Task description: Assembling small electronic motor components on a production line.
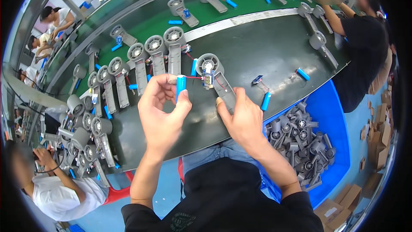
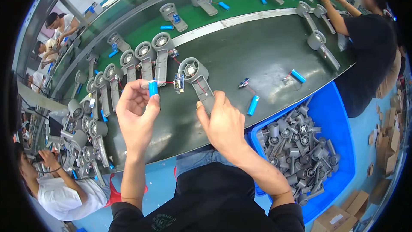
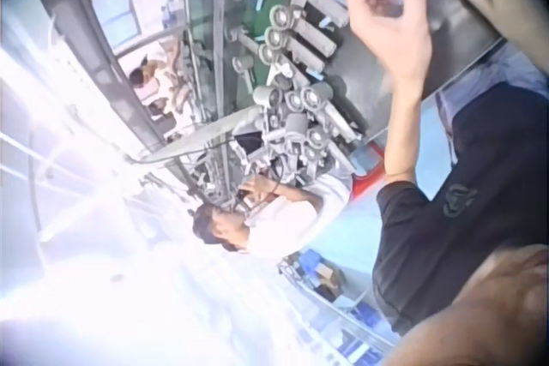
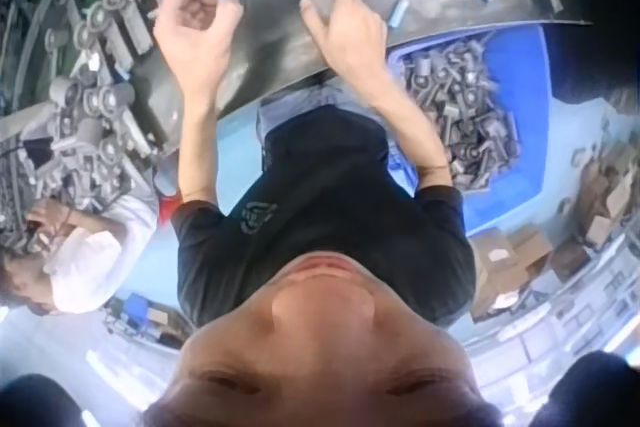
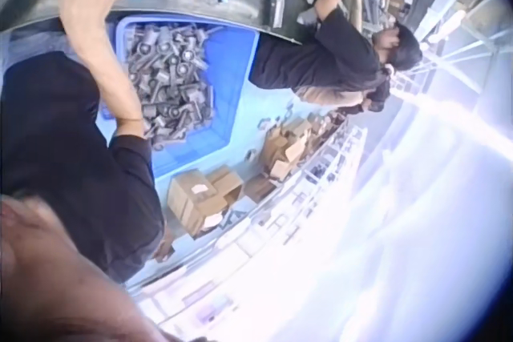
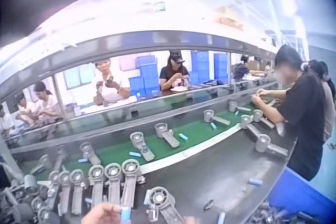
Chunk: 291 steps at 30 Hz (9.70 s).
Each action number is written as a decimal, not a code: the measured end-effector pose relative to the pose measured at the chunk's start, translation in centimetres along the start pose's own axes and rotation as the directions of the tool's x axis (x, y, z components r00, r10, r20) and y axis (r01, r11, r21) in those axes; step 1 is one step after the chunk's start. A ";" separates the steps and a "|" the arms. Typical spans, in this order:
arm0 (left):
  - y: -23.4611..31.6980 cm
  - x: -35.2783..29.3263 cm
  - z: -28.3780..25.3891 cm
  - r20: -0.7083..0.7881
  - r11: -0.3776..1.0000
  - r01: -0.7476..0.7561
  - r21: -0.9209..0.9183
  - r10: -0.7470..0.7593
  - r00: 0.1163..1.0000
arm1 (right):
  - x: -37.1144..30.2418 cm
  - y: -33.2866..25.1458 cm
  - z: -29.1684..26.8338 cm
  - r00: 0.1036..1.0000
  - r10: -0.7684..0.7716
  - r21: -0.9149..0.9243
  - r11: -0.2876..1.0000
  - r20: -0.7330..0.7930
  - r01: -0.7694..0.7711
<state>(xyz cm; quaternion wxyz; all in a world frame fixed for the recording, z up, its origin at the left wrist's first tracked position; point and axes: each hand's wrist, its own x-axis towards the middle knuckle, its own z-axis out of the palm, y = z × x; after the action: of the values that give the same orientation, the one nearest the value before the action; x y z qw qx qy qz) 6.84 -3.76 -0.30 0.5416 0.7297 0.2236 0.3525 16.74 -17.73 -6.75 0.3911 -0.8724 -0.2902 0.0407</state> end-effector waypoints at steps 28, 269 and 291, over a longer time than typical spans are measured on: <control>-2.8 0.5 3.0 0.468 0.843 -0.410 0.347 0.223 0.855 | 0.5 6.6 -4.9 0.996 -0.039 0.909 0.407 -0.075 0.085; -4.5 4.1 2.6 0.503 0.745 -0.515 0.424 0.279 0.818 | -1.2 3.2 0.8 0.990 -0.075 0.424 0.898 -0.117 0.118; 2.0 14.8 3.0 0.414 0.734 -0.617 0.285 0.486 0.769 | 12.3 0.6 -2.2 0.898 -0.316 0.590 0.678 -0.305 0.439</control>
<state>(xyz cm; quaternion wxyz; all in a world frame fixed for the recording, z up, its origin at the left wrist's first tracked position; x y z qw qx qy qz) 18.65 4.13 5.12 0.2752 0.9044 -0.0268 0.3249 27.88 -12.89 -3.72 0.6910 -0.6043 -0.3962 -0.0218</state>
